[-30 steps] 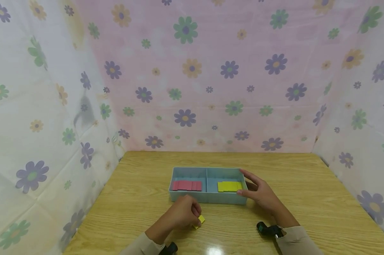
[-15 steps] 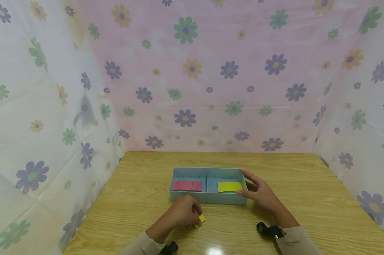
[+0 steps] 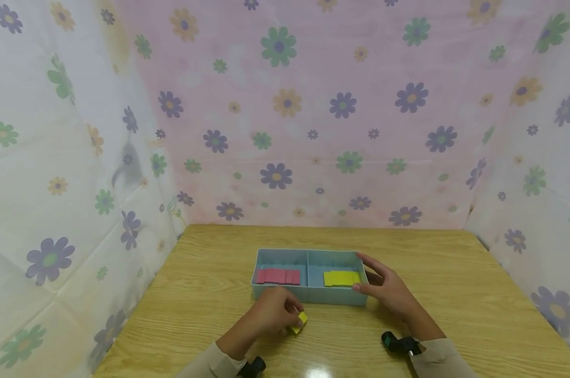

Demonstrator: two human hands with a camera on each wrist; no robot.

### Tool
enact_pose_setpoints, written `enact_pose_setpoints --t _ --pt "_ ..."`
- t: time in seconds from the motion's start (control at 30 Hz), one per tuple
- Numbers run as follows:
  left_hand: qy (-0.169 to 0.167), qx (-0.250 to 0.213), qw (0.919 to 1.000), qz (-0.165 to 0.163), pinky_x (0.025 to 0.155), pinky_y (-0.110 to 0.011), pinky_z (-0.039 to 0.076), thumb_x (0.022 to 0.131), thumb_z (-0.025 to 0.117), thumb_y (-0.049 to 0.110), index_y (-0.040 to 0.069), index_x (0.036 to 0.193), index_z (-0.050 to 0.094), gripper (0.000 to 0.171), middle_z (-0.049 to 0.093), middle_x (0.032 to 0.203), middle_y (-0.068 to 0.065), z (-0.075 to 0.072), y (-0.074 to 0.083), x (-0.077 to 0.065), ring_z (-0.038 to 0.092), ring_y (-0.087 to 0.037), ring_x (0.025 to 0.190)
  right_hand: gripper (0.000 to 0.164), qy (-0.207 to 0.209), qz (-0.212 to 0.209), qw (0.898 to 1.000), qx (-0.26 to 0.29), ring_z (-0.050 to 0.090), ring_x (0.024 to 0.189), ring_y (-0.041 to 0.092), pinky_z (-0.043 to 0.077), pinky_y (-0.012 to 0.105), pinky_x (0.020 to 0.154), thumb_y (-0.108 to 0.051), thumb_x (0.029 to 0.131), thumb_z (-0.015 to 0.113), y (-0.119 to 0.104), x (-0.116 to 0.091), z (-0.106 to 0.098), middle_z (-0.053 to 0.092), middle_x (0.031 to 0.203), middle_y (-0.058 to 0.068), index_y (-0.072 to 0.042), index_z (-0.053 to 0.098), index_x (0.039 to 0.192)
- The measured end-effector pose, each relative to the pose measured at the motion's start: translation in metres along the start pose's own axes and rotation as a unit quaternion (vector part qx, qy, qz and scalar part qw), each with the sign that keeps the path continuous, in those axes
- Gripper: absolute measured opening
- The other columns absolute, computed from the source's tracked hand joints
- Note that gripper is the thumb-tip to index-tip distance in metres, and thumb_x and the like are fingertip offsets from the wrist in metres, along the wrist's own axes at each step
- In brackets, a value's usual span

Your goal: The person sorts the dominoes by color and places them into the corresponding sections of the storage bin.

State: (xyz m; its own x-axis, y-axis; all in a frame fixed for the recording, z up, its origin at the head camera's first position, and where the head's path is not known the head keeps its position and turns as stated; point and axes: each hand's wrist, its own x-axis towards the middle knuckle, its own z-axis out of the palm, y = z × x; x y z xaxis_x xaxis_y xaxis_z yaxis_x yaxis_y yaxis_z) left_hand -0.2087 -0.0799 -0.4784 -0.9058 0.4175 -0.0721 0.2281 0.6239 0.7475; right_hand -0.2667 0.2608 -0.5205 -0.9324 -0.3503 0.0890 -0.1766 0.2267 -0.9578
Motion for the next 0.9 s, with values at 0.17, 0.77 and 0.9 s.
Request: enact_pose_setpoints --t 0.17,0.77,0.9 --pt "0.01 0.013 0.9998 0.014 0.064 -0.023 0.053 0.081 0.09 0.017 0.013 0.096 0.083 0.017 0.069 0.076 0.013 -0.004 0.006 0.003 0.062 -0.003 0.071 0.083 -0.002 -0.002 1.0 0.004 0.031 0.151 0.049 0.052 0.05 0.107 -0.025 0.095 0.077 0.0 0.001 0.0 0.017 0.173 0.006 -0.032 0.031 0.164" --pt "0.023 -0.024 0.9994 0.002 0.065 -0.026 0.056 0.079 0.092 0.024 0.016 0.089 0.082 0.017 0.073 0.08 0.01 -0.018 0.028 0.016 0.066 -0.007 0.075 0.083 -0.002 -0.003 1.0 0.001 0.031 0.151 0.05 0.053 0.047 0.107 -0.024 0.096 0.077 0.001 0.001 0.0 0.017 0.173 0.012 -0.027 0.03 0.165" --pt "0.025 -0.035 0.9991 0.002 0.066 -0.027 0.057 0.08 0.092 0.027 0.017 0.089 0.082 0.017 0.074 0.081 0.009 -0.023 0.031 0.02 0.068 -0.008 0.075 0.083 -0.001 -0.001 1.0 0.001 0.03 0.151 0.05 0.053 0.046 0.107 -0.024 0.096 0.077 0.002 0.001 -0.001 0.017 0.173 0.012 -0.028 0.03 0.164"
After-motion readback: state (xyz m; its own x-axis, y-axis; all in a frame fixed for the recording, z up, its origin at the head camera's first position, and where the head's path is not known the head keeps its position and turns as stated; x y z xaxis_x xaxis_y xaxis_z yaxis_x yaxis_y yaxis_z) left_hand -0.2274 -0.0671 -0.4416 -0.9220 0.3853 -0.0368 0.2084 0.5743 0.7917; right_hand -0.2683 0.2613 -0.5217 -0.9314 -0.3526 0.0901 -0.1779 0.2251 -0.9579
